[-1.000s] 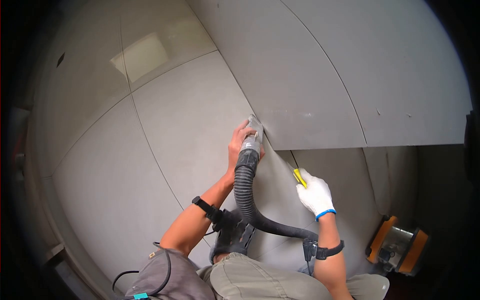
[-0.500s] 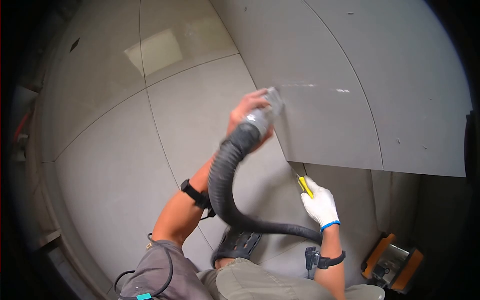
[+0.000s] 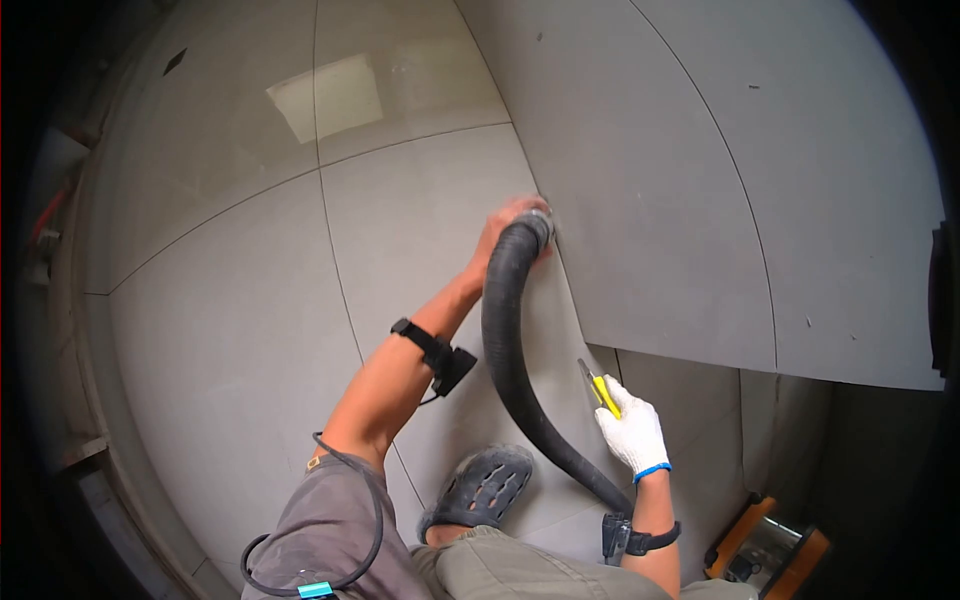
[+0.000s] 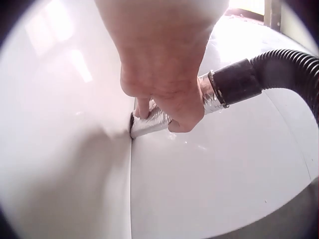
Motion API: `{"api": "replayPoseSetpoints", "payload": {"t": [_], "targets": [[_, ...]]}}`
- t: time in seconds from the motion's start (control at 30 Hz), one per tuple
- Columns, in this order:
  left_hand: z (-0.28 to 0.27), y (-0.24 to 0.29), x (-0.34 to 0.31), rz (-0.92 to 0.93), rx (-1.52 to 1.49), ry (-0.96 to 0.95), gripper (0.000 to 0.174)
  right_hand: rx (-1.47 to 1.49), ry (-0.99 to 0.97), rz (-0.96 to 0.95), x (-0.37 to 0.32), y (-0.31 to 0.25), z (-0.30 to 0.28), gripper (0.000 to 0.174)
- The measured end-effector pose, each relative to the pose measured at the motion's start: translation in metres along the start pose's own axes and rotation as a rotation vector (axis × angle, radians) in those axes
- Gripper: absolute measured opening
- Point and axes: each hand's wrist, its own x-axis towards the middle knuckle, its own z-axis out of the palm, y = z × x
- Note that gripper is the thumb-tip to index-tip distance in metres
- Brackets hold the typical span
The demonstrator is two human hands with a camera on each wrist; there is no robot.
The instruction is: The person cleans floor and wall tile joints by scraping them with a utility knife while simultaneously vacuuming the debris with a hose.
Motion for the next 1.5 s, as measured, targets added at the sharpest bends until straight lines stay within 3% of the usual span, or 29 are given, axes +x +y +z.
{"api": "replayPoseSetpoints", "payload": {"t": [0.07, 0.13, 0.17, 0.2, 0.3, 0.4, 0.5, 0.53, 0.63, 0.73, 0.8, 0.83, 0.93, 1.03, 1.13, 1.27, 1.33, 1.5], "targets": [[-0.006, -0.027, 0.021, 0.1, -0.14, 0.125, 0.048, -0.011, 0.017, -0.038, 0.002, 0.007, 0.008, 0.061], [-0.016, -0.067, 0.048, -0.004, -0.151, 0.208, 0.041, -0.022, 0.036, -0.079, 0.002, 0.007, 0.011, 0.059], [-0.02, -0.085, 0.068, 0.029, -0.096, 0.247, 0.04, -0.02, 0.031, -0.054, 0.001, 0.004, 0.011, 0.059], [-0.028, -0.093, 0.083, 0.034, -0.095, 0.25, 0.04, -0.019, 0.026, -0.03, 0.0, 0.002, 0.011, 0.059], [-0.047, -0.106, 0.111, -0.18, -0.007, 0.05, 0.044, -0.004, 0.022, 0.005, -0.003, -0.006, 0.008, 0.059], [-0.044, -0.135, 0.1, -0.042, -0.129, 0.049, 0.041, 0.003, 0.024, 0.013, 0.0, -0.006, 0.012, 0.061], [-0.045, -0.096, 0.084, -0.005, -0.182, -0.056, 0.04, 0.026, 0.043, -0.013, 0.005, -0.004, 0.021, 0.063], [-0.049, -0.07, 0.082, 0.038, 0.032, -0.009, 0.041, 0.027, 0.048, -0.02, 0.005, -0.004, 0.024, 0.063], [-0.045, -0.079, 0.092, -0.067, 0.079, 0.033, 0.043, 0.088, 0.06, 0.015, 0.008, -0.01, 0.027, 0.063], [-0.054, -0.095, 0.131, -0.021, 0.191, 0.121, 0.046, 0.094, 0.034, 0.053, 0.008, -0.018, 0.022, 0.062], [-0.058, -0.107, 0.159, 0.116, 0.252, 0.264, 0.048, 0.13, 0.076, 0.052, 0.011, -0.013, 0.024, 0.062], [-0.059, -0.11, 0.17, 0.171, 0.088, 0.319, 0.049, 0.176, 0.123, 0.038, 0.014, -0.01, 0.026, 0.061], [-0.085, -0.025, 0.191, -0.073, -0.062, 0.227, 0.049, 0.271, 0.184, 0.034, 0.022, -0.008, 0.032, 0.059], [-0.093, 0.016, 0.195, -0.081, 0.015, 0.134, 0.05, 0.344, 0.292, -0.099, 0.021, -0.005, 0.039, 0.057], [-0.09, 0.003, 0.204, -0.165, -0.102, 0.155, 0.052, 0.376, 0.365, -0.194, 0.025, 0.001, 0.051, 0.057], [-0.09, 0.042, 0.205, -0.12, -0.081, 0.19, 0.051, 0.354, 0.281, -0.096, 0.017, -0.015, 0.039, 0.057], [-0.094, 0.033, 0.209, -0.122, 0.077, 0.089, 0.048, 0.356, 0.262, -0.093, 0.017, -0.011, 0.042, 0.057], [-0.101, 0.005, 0.225, -0.193, -0.004, -0.004, 0.042, 0.398, 0.321, -0.142, 0.022, 0.004, 0.049, 0.057]]}}
